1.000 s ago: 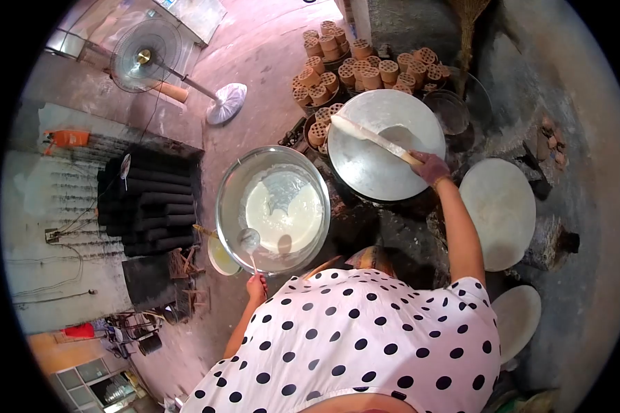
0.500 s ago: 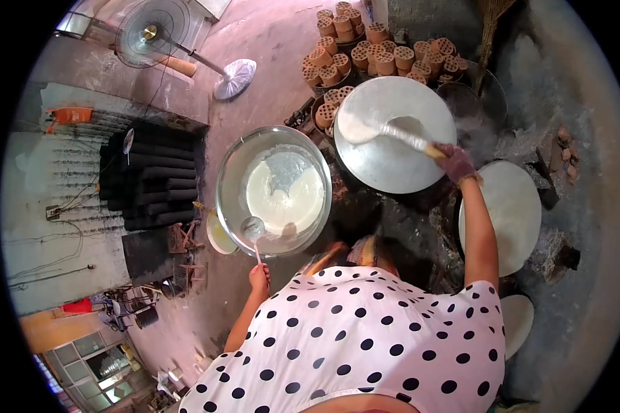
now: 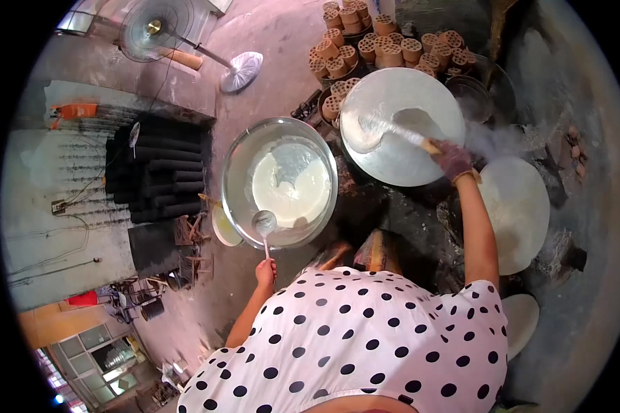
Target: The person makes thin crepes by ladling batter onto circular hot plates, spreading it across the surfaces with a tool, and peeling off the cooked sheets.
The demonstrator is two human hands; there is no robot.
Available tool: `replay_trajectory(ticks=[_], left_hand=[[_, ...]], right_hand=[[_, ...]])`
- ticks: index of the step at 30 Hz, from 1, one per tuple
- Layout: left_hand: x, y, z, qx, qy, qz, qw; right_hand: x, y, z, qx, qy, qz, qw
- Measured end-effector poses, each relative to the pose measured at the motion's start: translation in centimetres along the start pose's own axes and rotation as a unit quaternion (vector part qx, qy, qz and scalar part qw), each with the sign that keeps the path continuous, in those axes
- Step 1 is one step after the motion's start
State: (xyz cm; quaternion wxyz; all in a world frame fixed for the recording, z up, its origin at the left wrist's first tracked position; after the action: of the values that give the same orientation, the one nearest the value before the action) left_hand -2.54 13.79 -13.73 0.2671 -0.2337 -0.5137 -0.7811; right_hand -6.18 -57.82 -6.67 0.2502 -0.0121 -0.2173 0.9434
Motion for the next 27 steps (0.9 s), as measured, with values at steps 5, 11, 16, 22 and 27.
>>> replay_trajectory(ticks=[5, 11, 16, 22, 27], left_hand=[[-2.2, 1.0, -0.5, 0.009, -0.011, 0.005, 1.0], [-5.8, 1.3, 0.1, 0.008, -0.067, -0.018, 0.998], [-9.2, 0.9, 3.0, -0.029, -0.121, -0.053, 0.991], [-10.3, 0.6, 7.6, -0.001, -0.108, -0.038, 0.993], [-11.2, 1.3, 10.1, -0.019, -0.106, -0.054, 0.993]], right_hand=[[9.8, 1.2, -0.1, -0.039, -0.077, 0.017, 0.996], [11.0, -10.3, -10.2, -0.429, 0.055, -0.296, 0.851], [7.8, -20.8, -20.6, -0.438, 0.062, -0.365, 0.82], [16.5, -21.7, -14.1, -0.557, 0.15, -0.486, 0.656], [7.7, -28.7, -17.9, -0.582, 0.04, -0.477, 0.657]])
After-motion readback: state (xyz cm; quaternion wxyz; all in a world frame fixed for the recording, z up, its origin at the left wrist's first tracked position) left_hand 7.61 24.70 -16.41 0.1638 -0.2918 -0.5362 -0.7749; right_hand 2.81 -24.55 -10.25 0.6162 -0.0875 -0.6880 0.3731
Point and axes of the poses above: each hand's wrist, its own x-axis away from the middle knuckle, its own z-axis out of the back of the hand, y = z × x, the point moved 6 cm from there along -x, towards the middle knuckle, and after that the axes turned 5 degrees about -z, right-handed, at the moved point
